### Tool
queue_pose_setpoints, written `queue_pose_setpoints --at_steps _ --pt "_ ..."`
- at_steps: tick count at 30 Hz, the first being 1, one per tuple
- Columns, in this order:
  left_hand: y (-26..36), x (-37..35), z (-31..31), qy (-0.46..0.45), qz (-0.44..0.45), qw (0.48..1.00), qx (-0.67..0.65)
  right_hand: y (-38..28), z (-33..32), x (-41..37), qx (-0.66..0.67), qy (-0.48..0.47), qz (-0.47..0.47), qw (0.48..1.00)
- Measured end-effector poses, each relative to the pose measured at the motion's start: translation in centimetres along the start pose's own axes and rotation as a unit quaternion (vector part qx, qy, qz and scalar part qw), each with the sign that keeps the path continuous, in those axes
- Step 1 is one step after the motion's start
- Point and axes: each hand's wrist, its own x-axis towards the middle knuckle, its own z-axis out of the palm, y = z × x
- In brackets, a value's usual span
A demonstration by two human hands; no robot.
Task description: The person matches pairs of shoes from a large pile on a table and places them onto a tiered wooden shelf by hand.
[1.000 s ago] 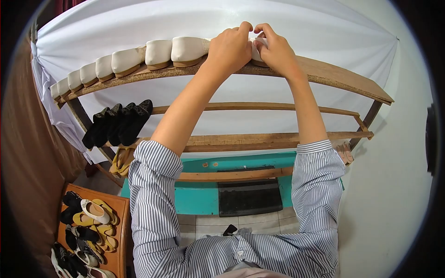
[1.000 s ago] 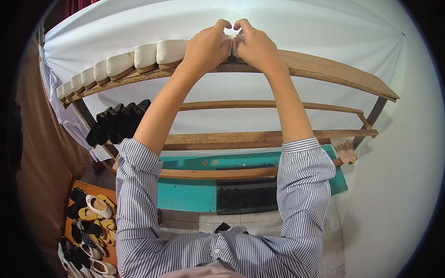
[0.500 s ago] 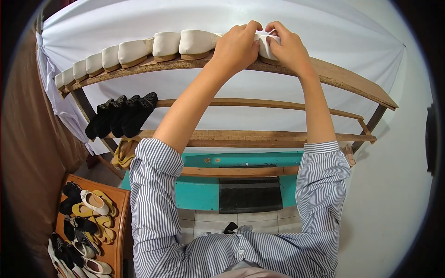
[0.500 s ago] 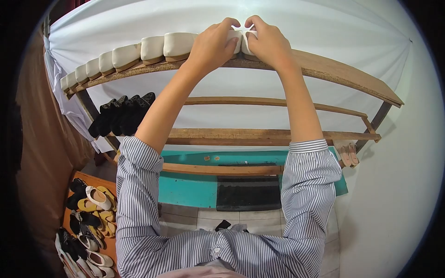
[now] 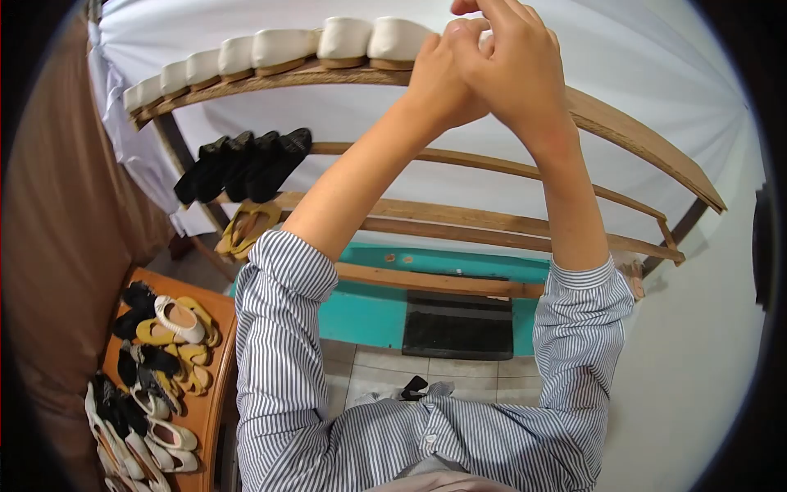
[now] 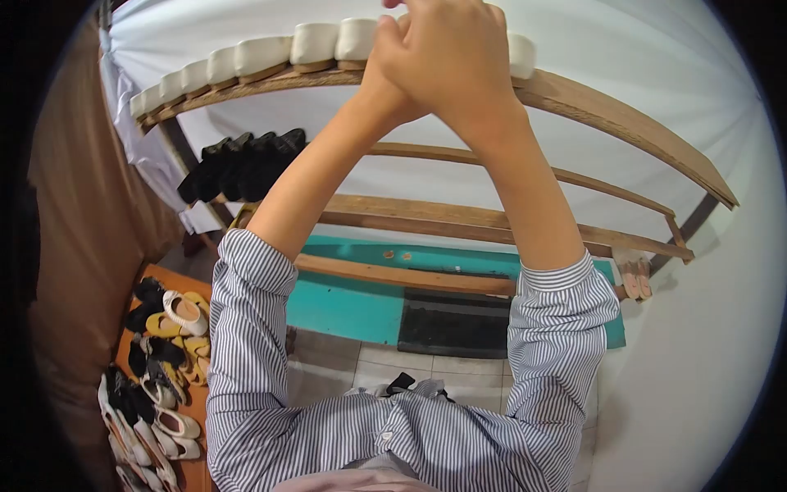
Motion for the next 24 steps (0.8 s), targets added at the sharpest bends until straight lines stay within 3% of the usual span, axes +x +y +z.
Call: queue_pose_setpoints --at_steps 2,4,5,7,11,13,15,17,18,19,20,21,24 --pt "-0.5 -1.4 -2.4 0.012 -0.004 0.999 -0.04 -2.9 0.7 0.0 0.04 0.002 -0.033 0.999" --pt "-1.5 -3.5 -5.3 -0.011 -0.024 0.999 -0.019 -5.9 1.4 -0.1 0.112 -0.15 0.041 0.981" --pt "-2.1 -4.8 -7.2 -0.022 -0.036 0.999 -0.005 -7.1 2.8 -0.3 0.136 -0.155 0.035 0.978" --pt "-3.3 -7.5 -11.3 -0.043 -0.06 0.997 0.028 -9.6 6.0 -1.0 0.169 -0.093 -0.073 0.979" --pt "-5.1 -12.9 -22.1 -0.078 -0.108 0.985 0.11 -18.0 12.3 -1.1 0.236 -0.059 -0.12 0.962" --pt "-5.3 -15.8 -28.1 -0.096 -0.133 0.975 0.153 -23.5 15.5 -1.3 0.305 -0.063 -0.122 0.943" --pt "-5.0 -18.5 -34.2 -0.11 -0.157 0.962 0.193 -29.6 18.0 -1.8 0.388 -0.134 -0.106 0.906" --pt "-2.8 -22.9 -40.9 -0.111 -0.317 0.918 0.211 -36.2 20.4 -4.0 0.477 -0.157 -0.101 0.859" --pt "-2.2 -26.2 -44.2 -0.169 -0.349 0.877 0.284 -39.6 21.3 -5.7 0.519 -0.171 -0.092 0.833" --pt "-1.1 -30.4 -47.7 -0.206 -0.386 0.84 0.322 -43.2 21.9 -7.3 0.515 -0.244 -0.087 0.817" --pt "1.4 -32.6 -50.7 -0.196 -0.377 0.812 0.4 -46.4 22.7 -9.0 0.519 -0.283 -0.112 0.799" --pt "3.1 -35.4 -53.5 -0.244 -0.452 0.754 0.41 -49.3 22.8 -10.9 0.524 -0.309 -0.133 0.782" --pt "9.3 -41.5 -60.3 -0.248 -0.514 0.671 0.474 -57.5 23.6 -15.2 0.565 -0.387 -0.169 0.709"
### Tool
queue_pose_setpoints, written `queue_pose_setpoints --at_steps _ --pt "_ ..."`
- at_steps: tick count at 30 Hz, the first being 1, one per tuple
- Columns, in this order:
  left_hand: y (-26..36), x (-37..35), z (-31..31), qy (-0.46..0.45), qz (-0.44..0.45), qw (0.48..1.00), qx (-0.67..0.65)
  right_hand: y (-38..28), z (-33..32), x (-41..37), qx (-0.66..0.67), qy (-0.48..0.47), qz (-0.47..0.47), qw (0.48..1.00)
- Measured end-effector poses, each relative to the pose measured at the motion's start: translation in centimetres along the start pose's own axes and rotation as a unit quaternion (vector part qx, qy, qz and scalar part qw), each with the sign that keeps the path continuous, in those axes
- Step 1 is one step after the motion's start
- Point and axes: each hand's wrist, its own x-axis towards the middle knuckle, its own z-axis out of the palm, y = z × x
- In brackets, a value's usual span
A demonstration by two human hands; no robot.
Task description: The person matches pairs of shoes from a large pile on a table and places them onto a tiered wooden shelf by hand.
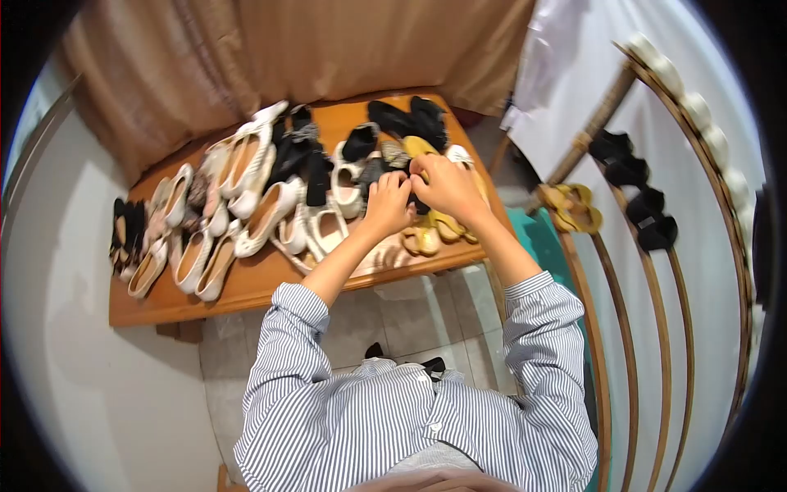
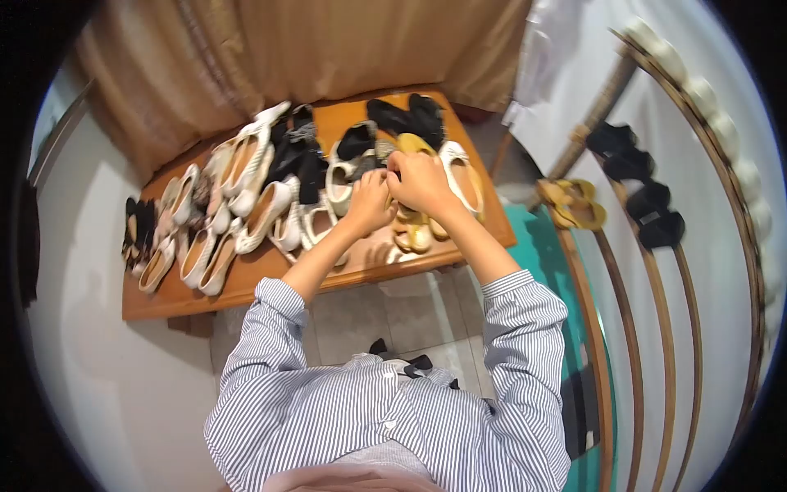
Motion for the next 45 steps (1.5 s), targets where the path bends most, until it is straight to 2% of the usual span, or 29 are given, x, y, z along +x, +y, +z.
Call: queue_pose_setpoints --at_steps 1,3,5,6,7,13,15,16,22,25,27,29,31,32,33,35,37,39,40,41,43,45 --pt "-2.2 -1.7 -0.4 -0.026 -0.036 0.999 0.028 -0.2 2.5 1.0 0.027 -0.011 -0.025 0.999" --pt "-5.6 -4.3 -1.6 -0.048 -0.086 0.993 0.07 -1.4 6.1 3.2 0.028 -0.077 0.001 0.997" --pt "-7.8 -5.8 -3.2 -0.04 -0.135 0.987 0.082 -2.5 8.7 5.2 0.035 -0.093 -0.006 0.995" --pt "-9.0 -6.5 -3.6 -0.019 -0.143 0.983 0.118 -3.5 9.3 6.4 0.046 -0.13 0.004 0.99" --pt "-10.1 -7.1 -4.0 0.002 -0.149 0.977 0.153 -4.2 10.0 7.2 0.053 -0.127 -0.011 0.99" --pt "-13.8 -9.5 -5.8 -0.03 -0.247 0.957 0.149 -7.0 14.8 12.7 0.037 -0.216 -0.05 0.974" --pt "-13.9 -9.5 -5.7 -0.106 -0.285 0.95 0.075 -7.6 15.5 14.1 0.025 -0.236 -0.071 0.969" --pt "-13.9 -9.6 -5.1 -0.113 -0.297 0.944 0.092 -7.9 15.6 15.2 0.011 -0.251 -0.088 0.964" --pt "-13.5 -8.7 -3.6 -0.059 -0.308 0.944 0.102 -7.2 16.2 19.0 0.008 -0.254 -0.106 0.961" --pt "-13.3 -8.3 -3.8 -0.067 -0.333 0.934 0.112 -6.4 18.1 20.1 -0.022 -0.317 -0.091 0.944" --pt "-14.0 -7.9 -4.2 0.029 -0.279 0.946 0.164 -6.2 20.0 20.4 -0.028 -0.343 -0.082 0.935" --pt "-15.0 -7.1 -5.0 0.026 -0.296 0.941 0.159 -6.2 21.9 20.4 -0.039 -0.36 -0.081 0.929" --pt "-16.7 -6.9 -5.2 0.122 -0.344 0.923 0.121 -6.5 23.1 19.7 -0.025 -0.317 -0.076 0.945" --pt "-17.4 -7.1 -5.4 0.105 -0.377 0.917 0.073 -6.9 23.4 19.6 0.01 -0.317 -0.057 0.947" --pt "-18.8 -8.1 -4.4 0.126 -0.371 0.919 0.052 -7.1 24.3 19.3 0.049 -0.3 -0.047 0.952" --pt "-19.3 -9.4 -4.1 0.102 -0.376 0.921 0.026 -6.9 26.8 18.2 0.157 -0.245 -0.045 0.956" --pt "-19.1 -10.0 -4.0 0.126 -0.347 0.927 0.062 -7.4 28.5 17.1 0.184 -0.258 -0.041 0.948" --pt "-18.7 -10.4 -4.6 0.058 -0.399 0.915 0.011 -8.1 29.7 15.7 0.243 -0.218 0.003 0.945" --pt "-19.0 -10.7 -4.7 0.047 -0.393 0.918 0.017 -8.3 29.6 15.0 0.237 -0.178 0.01 0.955" --pt "-19.2 -10.8 -4.9 0.05 -0.397 0.916 0.018 -8.5 29.4 14.8 0.236 -0.182 0.006 0.954" --pt "-19.1 -10.7 -5.4 -0.006 -0.411 0.911 -0.012 -8.9 28.6 14.9 0.192 -0.247 0.032 0.949" --pt "-19.1 -10.8 -5.9 -0.013 -0.409 0.912 -0.005 -9.7 27.2 15.6 0.098 -0.285 0.015 0.954"
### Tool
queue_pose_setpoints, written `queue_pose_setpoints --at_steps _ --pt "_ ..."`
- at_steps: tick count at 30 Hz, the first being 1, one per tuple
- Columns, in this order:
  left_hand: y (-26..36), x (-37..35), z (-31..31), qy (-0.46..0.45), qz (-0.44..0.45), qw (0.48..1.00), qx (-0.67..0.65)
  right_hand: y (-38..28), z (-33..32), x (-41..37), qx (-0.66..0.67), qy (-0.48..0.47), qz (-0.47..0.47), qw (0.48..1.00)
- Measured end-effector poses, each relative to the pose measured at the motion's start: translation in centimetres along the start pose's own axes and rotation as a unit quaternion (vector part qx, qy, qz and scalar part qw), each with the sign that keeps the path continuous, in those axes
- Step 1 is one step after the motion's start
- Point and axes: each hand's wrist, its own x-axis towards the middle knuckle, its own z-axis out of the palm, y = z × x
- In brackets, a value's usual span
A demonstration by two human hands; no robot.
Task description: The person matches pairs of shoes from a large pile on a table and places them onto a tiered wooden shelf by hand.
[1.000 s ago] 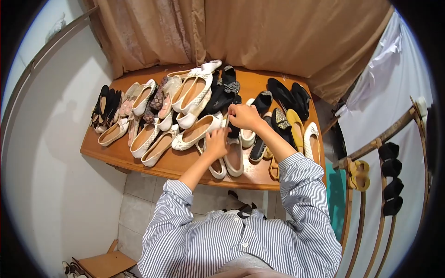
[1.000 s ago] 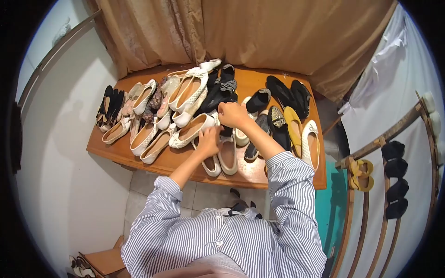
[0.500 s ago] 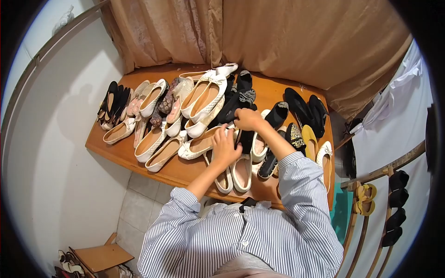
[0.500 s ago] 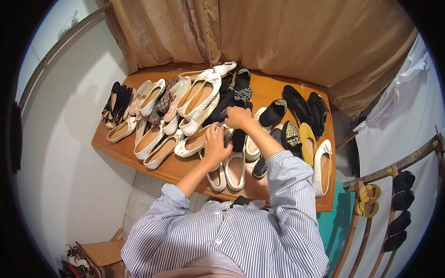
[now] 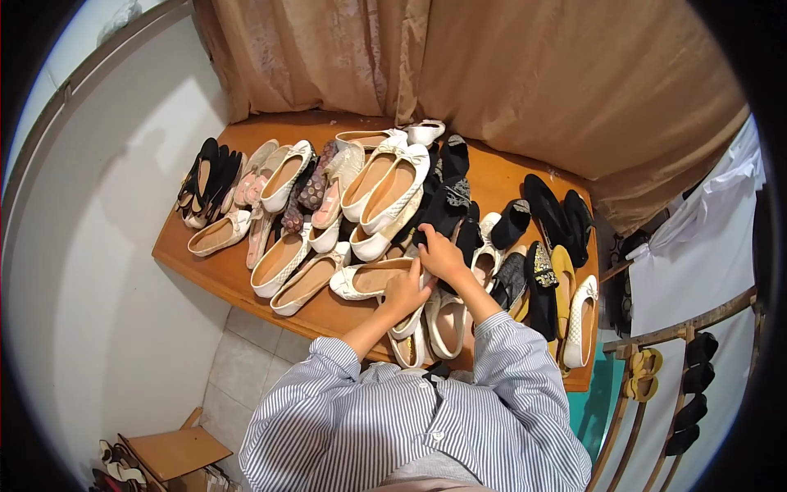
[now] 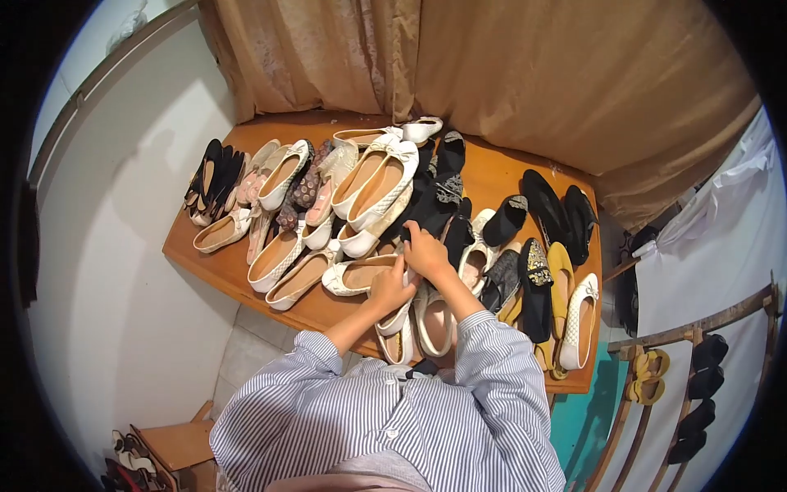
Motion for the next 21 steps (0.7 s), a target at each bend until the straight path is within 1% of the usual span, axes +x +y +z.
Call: queue_pose_setpoints --at_steps 2,3,4,6,8,9,10,11,12,13,14,15,16,17,18,19,20,21 --pt "-0.2 0.3 -0.2 -0.02 0.019 1.0 -0.01 -0.8 -0.9 0.3 -0.087 -0.016 -0.002 0.996" --pt "-0.5 0.6 -0.1 -0.014 0.04 0.999 -0.009 -0.8 -0.8 0.7 -0.089 -0.016 0.0 0.996" --pt "-0.8 0.9 0.1 -0.013 0.041 0.999 -0.012 -0.7 -0.6 1.2 -0.109 -0.005 -0.017 0.994" --pt "-1.3 1.6 -0.1 0.001 0.066 0.996 -0.055 -1.1 -0.8 2.0 -0.132 0.005 -0.036 0.991" --pt "-1.7 2.1 -0.8 -0.009 0.077 0.996 -0.046 -2.2 -1.4 2.5 -0.15 0.001 -0.009 0.989" --pt "-1.6 2.1 -1.4 -0.022 0.09 0.995 -0.035 -2.7 -1.9 2.7 -0.152 0.0 -0.011 0.988" --pt "-0.9 1.8 -2.3 -0.019 0.088 0.995 -0.037 -3.3 -2.5 2.8 -0.164 -0.006 0.015 0.986" --pt "0.1 1.5 -3.2 -0.035 0.144 0.986 -0.072 -3.6 -2.8 3.0 -0.176 -0.012 0.041 0.984" --pt "1.5 1.1 -4.2 -0.052 0.198 0.973 -0.106 -3.5 -3.0 3.3 -0.176 -0.013 0.04 0.983" --pt "2.9 0.7 -5.1 -0.035 0.258 0.956 -0.133 -3.3 -3.1 3.4 -0.166 -0.023 0.048 0.985" --pt "3.9 0.4 -5.8 -0.055 0.3 0.947 -0.097 -3.0 -3.3 3.6 -0.155 -0.034 0.055 0.986" --pt "4.9 0.2 -6.3 -0.072 0.332 0.938 -0.067 -2.5 -3.3 4.1 -0.128 -0.074 0.063 0.987" --pt "5.6 0.2 -6.8 -0.088 0.364 0.926 -0.039 -1.7 -2.9 4.2 -0.129 -0.075 0.064 0.987" --pt "6.0 0.3 -7.3 -0.088 0.364 0.926 -0.041 -0.9 -2.5 4.4 -0.099 -0.093 0.05 0.989" --pt "6.3 0.5 -7.9 -0.095 0.397 0.913 0.006 -0.5 -2.4 4.4 -0.07 -0.109 0.036 0.991" --pt "6.4 0.9 -8.3 -0.101 0.429 0.896 0.054 -0.4 -2.3 4.3 -0.058 -0.114 0.045 0.991" --pt "6.2 1.6 -8.5 -0.099 0.431 0.895 0.053 0.0 -1.9 4.1 -0.034 -0.111 0.023 0.993" --pt "5.8 2.4 -8.6 -0.079 0.435 0.891 0.098 1.3 -0.9 4.5 -0.009 -0.092 0.001 0.996"
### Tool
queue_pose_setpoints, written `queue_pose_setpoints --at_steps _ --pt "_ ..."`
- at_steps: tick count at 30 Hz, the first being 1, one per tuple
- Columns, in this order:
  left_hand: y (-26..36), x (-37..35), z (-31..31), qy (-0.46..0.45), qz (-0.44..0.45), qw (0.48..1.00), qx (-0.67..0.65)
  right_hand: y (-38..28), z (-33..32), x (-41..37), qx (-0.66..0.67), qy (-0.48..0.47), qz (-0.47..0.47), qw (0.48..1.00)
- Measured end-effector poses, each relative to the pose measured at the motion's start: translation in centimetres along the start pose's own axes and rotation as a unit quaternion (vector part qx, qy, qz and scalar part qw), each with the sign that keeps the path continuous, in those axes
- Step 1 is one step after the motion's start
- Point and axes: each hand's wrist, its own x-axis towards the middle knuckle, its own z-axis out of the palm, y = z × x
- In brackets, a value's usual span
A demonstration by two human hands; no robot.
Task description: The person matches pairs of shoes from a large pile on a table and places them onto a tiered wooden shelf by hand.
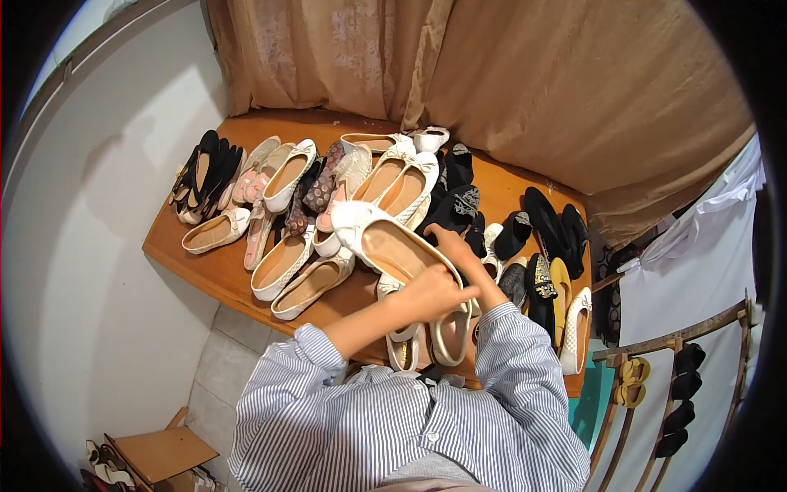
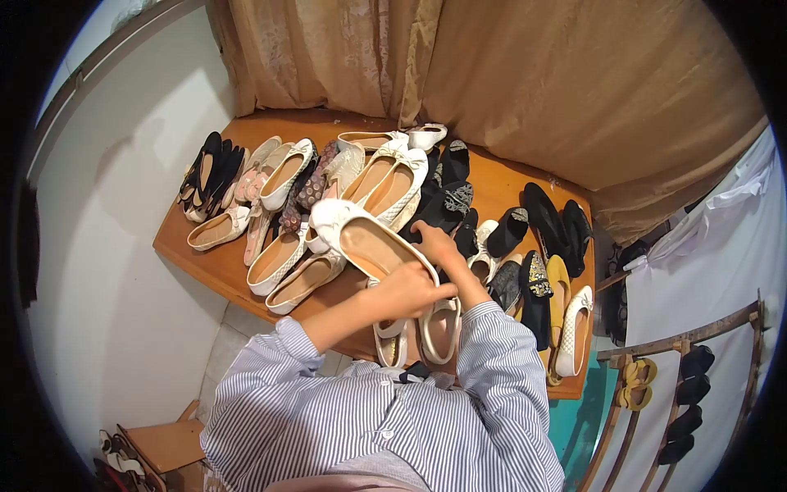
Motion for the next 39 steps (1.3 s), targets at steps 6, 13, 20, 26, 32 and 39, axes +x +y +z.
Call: queue_pose_setpoints --at_steps 6,13,20,26,32,39 --pt "-6.9 0.1 -1.0 -0.055 -0.053 0.978 0.195 0.1 0.7 -1.6 0.02 0.075 -0.045 0.996" --pt "-10.3 -2.9 -5.2 -0.069 -0.246 0.96 0.114 0.3 1.7 -4.8 0.083 0.302 -0.135 0.94" --pt "-10.5 -3.4 -3.1 0.06 -0.254 0.947 0.188 -0.7 2.7 -5.7 0.028 0.385 -0.225 0.895" --pt "-9.6 -1.0 3.7 0.078 -0.406 0.883 -0.224 -1.8 2.6 -4.7 -0.065 0.405 -0.318 0.855" --pt "-10.7 1.4 4.6 0.011 -0.486 0.699 -0.525 0.1 2.6 -5.2 -0.123 0.36 -0.348 0.857" --pt "-10.9 0.4 10.8 0.081 -0.487 0.745 -0.448 2.5 3.0 -5.0 -0.102 0.287 -0.34 0.89"
